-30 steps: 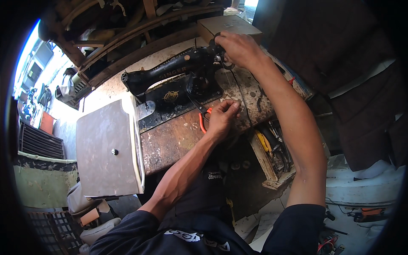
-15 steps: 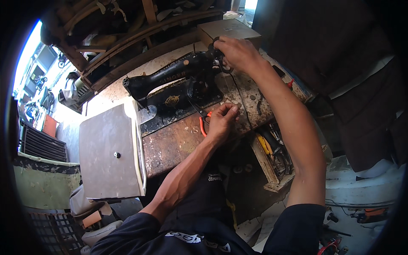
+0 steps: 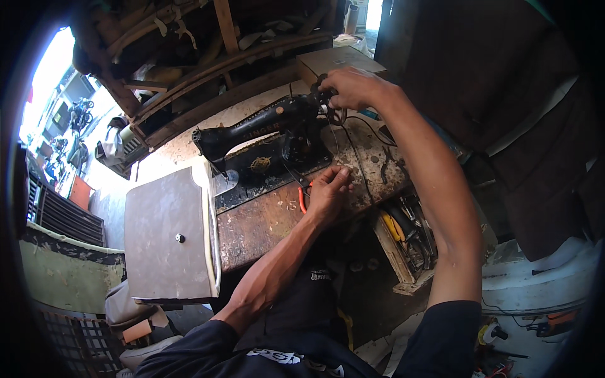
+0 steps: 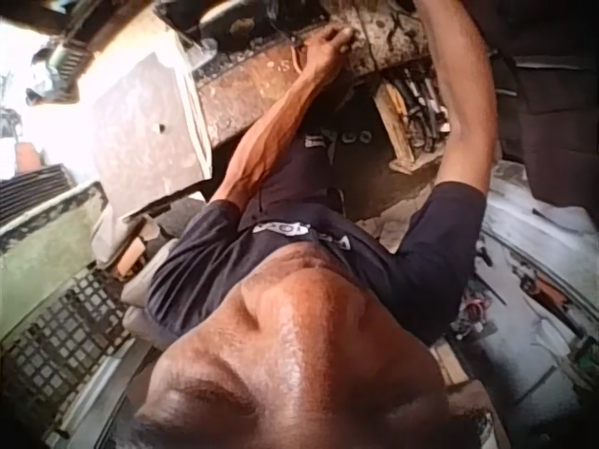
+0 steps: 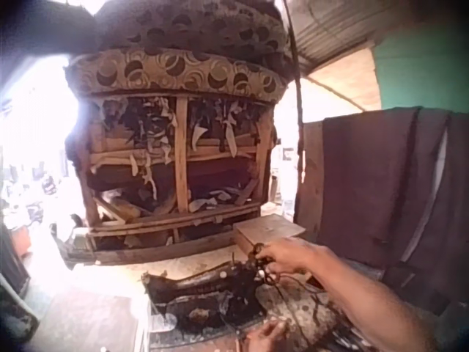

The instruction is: The person cuts a piece of brown fabric with shears and then uses a sewing machine to stitch a white padded component onto the fabric.

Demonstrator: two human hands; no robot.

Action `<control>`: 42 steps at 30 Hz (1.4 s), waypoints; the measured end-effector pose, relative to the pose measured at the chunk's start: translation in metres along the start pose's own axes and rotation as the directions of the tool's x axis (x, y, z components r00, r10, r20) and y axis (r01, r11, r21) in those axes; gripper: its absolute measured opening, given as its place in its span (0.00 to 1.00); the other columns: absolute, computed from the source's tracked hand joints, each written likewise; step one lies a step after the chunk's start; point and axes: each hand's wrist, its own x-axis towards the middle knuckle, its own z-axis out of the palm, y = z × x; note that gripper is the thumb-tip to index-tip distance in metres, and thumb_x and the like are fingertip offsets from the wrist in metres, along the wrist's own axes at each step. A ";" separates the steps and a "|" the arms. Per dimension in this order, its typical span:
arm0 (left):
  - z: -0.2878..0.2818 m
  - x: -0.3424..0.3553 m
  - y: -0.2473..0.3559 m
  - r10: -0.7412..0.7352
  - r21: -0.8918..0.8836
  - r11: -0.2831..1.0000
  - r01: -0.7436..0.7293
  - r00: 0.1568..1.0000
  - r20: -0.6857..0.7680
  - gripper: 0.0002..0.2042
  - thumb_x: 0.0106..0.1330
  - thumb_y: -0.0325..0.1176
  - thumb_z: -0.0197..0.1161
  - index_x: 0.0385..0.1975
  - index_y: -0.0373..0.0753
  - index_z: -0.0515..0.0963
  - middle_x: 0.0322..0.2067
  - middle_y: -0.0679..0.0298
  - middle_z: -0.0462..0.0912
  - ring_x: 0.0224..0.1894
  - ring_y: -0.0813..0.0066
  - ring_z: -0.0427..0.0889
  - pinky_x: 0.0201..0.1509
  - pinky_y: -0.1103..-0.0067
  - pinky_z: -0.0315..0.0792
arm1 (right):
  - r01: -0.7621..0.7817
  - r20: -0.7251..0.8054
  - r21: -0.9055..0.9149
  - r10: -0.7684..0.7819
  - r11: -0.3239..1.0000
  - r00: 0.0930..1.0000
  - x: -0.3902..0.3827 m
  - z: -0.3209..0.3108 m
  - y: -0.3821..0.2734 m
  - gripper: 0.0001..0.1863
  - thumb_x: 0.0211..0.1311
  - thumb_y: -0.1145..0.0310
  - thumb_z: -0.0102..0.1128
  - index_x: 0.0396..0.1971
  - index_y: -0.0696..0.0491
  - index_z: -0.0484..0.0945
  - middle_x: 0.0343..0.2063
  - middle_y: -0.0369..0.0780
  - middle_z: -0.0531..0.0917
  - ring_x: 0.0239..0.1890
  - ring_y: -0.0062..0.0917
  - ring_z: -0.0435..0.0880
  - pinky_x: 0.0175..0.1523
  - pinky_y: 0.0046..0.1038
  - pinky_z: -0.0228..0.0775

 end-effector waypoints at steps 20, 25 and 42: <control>-0.002 0.064 0.121 0.477 0.571 0.786 -0.236 0.819 -0.318 0.14 0.75 0.34 0.61 0.43 0.26 0.81 0.30 0.54 0.89 0.31 0.69 0.91 0.32 0.76 0.84 | 0.000 -0.380 0.326 0.131 0.945 0.916 0.016 0.039 -0.025 0.15 0.62 0.56 0.68 0.33 0.54 0.87 0.32 0.45 0.84 0.36 0.42 0.84 0.41 0.38 0.72; -0.033 -0.041 0.159 0.471 0.361 0.852 -0.380 0.858 -0.207 0.14 0.78 0.35 0.56 0.52 0.28 0.77 0.38 0.55 0.87 0.38 0.71 0.88 0.42 0.78 0.84 | -0.148 -0.289 0.286 0.233 0.947 0.929 -0.006 0.031 -0.028 0.12 0.64 0.59 0.66 0.37 0.53 0.86 0.34 0.44 0.83 0.38 0.41 0.84 0.44 0.40 0.73; -0.118 -0.205 0.169 0.600 0.603 0.670 -0.434 0.794 -0.095 0.17 0.74 0.32 0.63 0.60 0.39 0.79 0.63 0.59 0.70 0.64 0.69 0.70 0.69 0.71 0.66 | -0.037 0.047 0.945 0.024 -0.324 0.999 -0.059 0.128 -0.298 0.12 0.69 0.70 0.67 0.49 0.58 0.84 0.43 0.36 0.87 0.47 0.17 0.83 0.56 0.20 0.73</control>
